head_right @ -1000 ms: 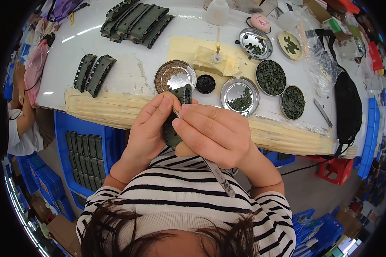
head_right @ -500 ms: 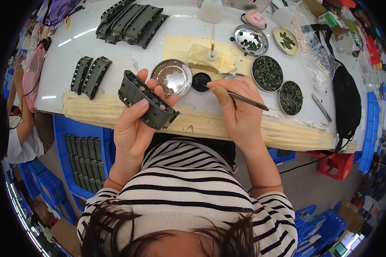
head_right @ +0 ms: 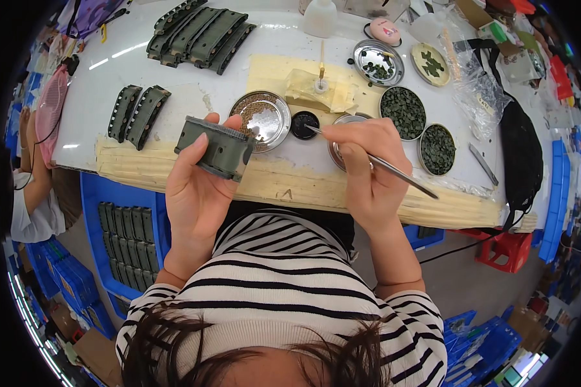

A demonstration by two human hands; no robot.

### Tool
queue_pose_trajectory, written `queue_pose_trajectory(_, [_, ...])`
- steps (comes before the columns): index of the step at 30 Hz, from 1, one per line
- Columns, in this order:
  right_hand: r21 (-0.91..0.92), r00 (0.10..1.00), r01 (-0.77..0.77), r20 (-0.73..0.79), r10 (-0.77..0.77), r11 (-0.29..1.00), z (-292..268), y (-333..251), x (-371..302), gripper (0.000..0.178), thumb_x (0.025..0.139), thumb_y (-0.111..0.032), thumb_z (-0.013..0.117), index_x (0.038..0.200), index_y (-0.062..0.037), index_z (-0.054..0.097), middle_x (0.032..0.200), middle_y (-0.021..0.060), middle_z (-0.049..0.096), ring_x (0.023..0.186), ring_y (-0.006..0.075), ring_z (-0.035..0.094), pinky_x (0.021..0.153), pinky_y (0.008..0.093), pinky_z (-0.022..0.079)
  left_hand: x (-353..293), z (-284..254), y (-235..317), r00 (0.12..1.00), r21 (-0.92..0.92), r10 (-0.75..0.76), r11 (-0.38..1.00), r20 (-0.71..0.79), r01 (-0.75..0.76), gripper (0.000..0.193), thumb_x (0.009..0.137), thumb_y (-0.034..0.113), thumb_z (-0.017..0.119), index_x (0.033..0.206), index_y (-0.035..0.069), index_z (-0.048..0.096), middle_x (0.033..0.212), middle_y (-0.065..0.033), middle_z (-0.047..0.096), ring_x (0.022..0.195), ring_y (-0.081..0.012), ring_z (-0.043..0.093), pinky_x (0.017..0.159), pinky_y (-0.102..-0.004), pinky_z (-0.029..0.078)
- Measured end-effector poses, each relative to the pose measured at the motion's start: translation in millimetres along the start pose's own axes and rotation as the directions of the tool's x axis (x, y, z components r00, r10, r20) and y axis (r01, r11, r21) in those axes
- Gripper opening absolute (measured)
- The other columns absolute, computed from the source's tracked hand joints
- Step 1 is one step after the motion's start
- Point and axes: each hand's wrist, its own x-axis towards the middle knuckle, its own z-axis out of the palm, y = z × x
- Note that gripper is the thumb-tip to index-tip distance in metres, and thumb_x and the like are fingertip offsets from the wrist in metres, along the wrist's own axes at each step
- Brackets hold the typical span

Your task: Assembling small green toy tank models using adhesive and specialized tools on a production workbench.

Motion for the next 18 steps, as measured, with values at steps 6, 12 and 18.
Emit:
queue_pose_trajectory(6, [0.363,0.994,0.073,0.045,-0.095,0.929,9.1,-20.6,3.5,0.022,0.093,-0.015,0.052,0.094,0.0012,0.067,0.094,0.0135,0.068,0.086,0.0238,0.062,0.077,0.0329,0.046,2.3,5.0,-6.2,0.998,-0.028,-0.011,1.000,-0.065,0.009,0.034,0.094,0.008,0.051,0.124,-0.003,0.045,0.125,-0.0194,0.054,0.119,-0.0232,0.053,0.099,-0.0343,0.050])
queue_pose_trajectory(12, [0.410,0.994,-0.020,0.105,-0.026,0.912,23.2,-18.6,-0.2,0.027,0.096,-0.020,0.047,0.098,0.0016,0.063,0.097,0.0164,0.065,0.089,0.0264,0.063,0.079,0.0340,0.049,-1.3,10.2,-8.1,0.993,0.000,-0.049,0.999,-0.106,0.049,0.033,0.092,0.008,0.053,0.124,0.004,0.046,0.119,-0.0148,0.059,0.106,-0.0187,0.061,0.088,-0.0295,0.055])
queue_pose_trajectory(18, [0.306,0.981,-0.037,0.191,-0.023,0.951,19.9,-19.3,1.3,0.041,0.101,-0.033,0.039,0.099,0.0034,0.059,0.094,0.0170,0.059,0.093,0.0322,0.065,0.081,0.0382,0.052,-1.7,9.0,-7.9,0.991,-0.017,-0.069,0.998,-0.114,0.067,0.032,0.092,0.007,0.054,0.124,0.005,0.046,0.119,-0.0143,0.059,0.106,-0.0182,0.061,0.087,-0.0291,0.056])
